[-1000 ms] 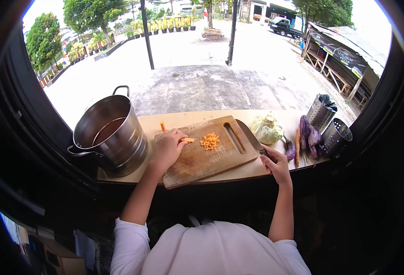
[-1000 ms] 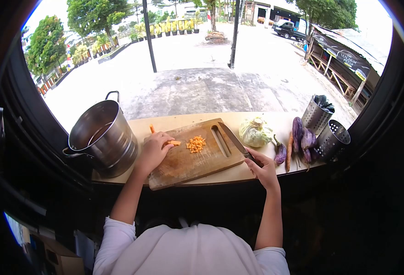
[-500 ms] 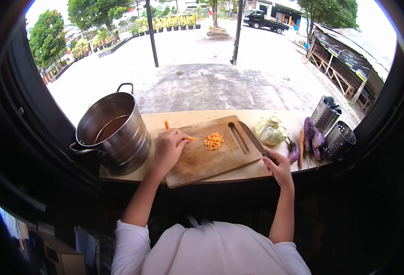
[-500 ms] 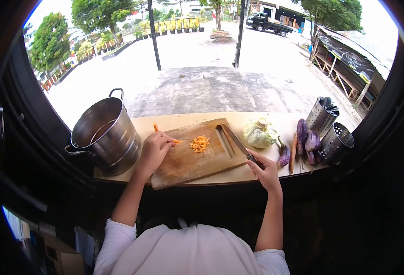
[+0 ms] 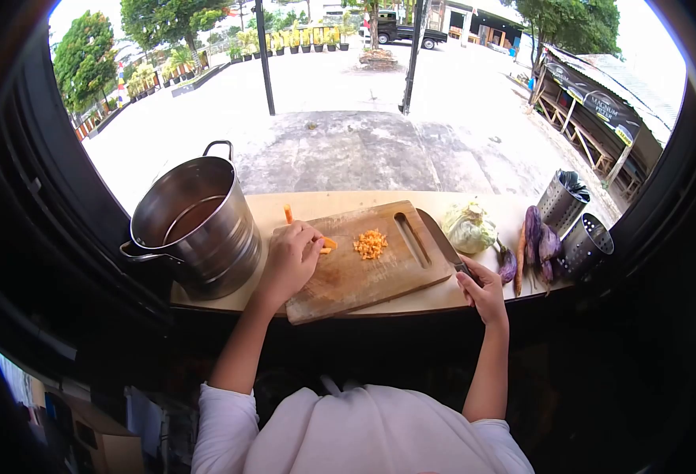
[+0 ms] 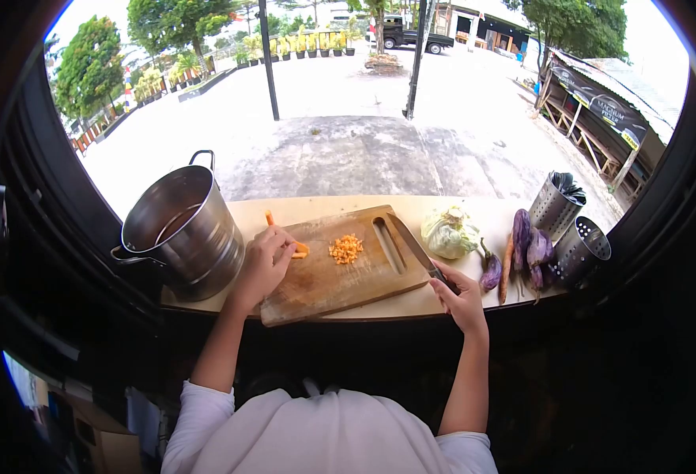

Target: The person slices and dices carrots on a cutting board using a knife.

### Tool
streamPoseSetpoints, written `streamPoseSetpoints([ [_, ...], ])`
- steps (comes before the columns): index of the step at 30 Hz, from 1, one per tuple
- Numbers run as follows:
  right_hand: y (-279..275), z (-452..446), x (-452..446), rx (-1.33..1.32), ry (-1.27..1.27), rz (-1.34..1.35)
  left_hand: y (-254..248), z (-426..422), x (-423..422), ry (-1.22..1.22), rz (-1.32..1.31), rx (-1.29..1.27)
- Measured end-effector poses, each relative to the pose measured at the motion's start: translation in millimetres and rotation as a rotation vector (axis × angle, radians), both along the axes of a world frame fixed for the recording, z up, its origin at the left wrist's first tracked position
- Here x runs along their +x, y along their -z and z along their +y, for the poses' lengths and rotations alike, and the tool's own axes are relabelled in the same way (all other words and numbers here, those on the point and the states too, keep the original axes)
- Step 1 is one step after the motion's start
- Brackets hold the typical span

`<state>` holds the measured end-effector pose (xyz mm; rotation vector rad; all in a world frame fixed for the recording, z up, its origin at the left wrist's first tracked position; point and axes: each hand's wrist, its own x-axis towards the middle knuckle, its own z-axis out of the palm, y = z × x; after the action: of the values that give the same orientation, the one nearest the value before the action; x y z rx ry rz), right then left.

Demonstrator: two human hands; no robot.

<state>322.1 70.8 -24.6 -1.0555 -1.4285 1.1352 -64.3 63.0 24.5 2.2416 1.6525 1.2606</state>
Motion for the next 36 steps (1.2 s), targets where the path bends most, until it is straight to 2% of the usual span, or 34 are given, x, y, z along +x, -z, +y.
streamPoseSetpoints([
  [3, -1.4, 0.9, -0.6, -0.011, 0.005, -0.011, 7.2, -18.8, 6.7, 0.12, 0.023, -0.082],
  [7, -3.0, 0.8, -1.3, -0.024, -0.007, 0.017, 14.2, -31.0, 11.7, -0.02, 0.298, -0.072],
  [10, -8.5, -1.6, -3.3, -0.025, -0.008, -0.024, 10.3, -37.3, 11.7, -0.099, 0.294, -0.146],
  [14, -3.7, -3.0, -7.8, 0.017, -0.005, -0.037, 18.7, -51.9, 16.6, -0.119, 0.199, -0.028],
  [17, -2.7, -9.0, -17.4, 0.128, 0.026, -0.171, 19.4, -68.2, 22.0, -0.107, 0.21, 0.018],
  [19, -25.6, -30.2, -38.9, 0.134, 0.014, -0.292, 23.9, -80.4, 27.6, -0.107, 0.234, 0.062],
  [21, -38.7, -43.7, -60.1, 0.364, -0.065, -0.43, 28.3, -85.5, 31.2, -0.117, 0.223, 0.033],
  [24, -57.4, -57.3, -78.8, 0.386, -0.249, -0.614, 26.8, -86.7, 37.9, -0.141, 0.243, 0.029],
  [27, -69.6, -58.3, -87.0, 0.359, -0.317, -0.744, 29.9, -84.6, 43.0, -0.175, 0.279, 0.021],
  [36, -74.6, -48.4, -85.4, 0.365, -0.418, -0.849, 32.7, -84.1, 49.6, -0.247, 0.288, 0.003],
])
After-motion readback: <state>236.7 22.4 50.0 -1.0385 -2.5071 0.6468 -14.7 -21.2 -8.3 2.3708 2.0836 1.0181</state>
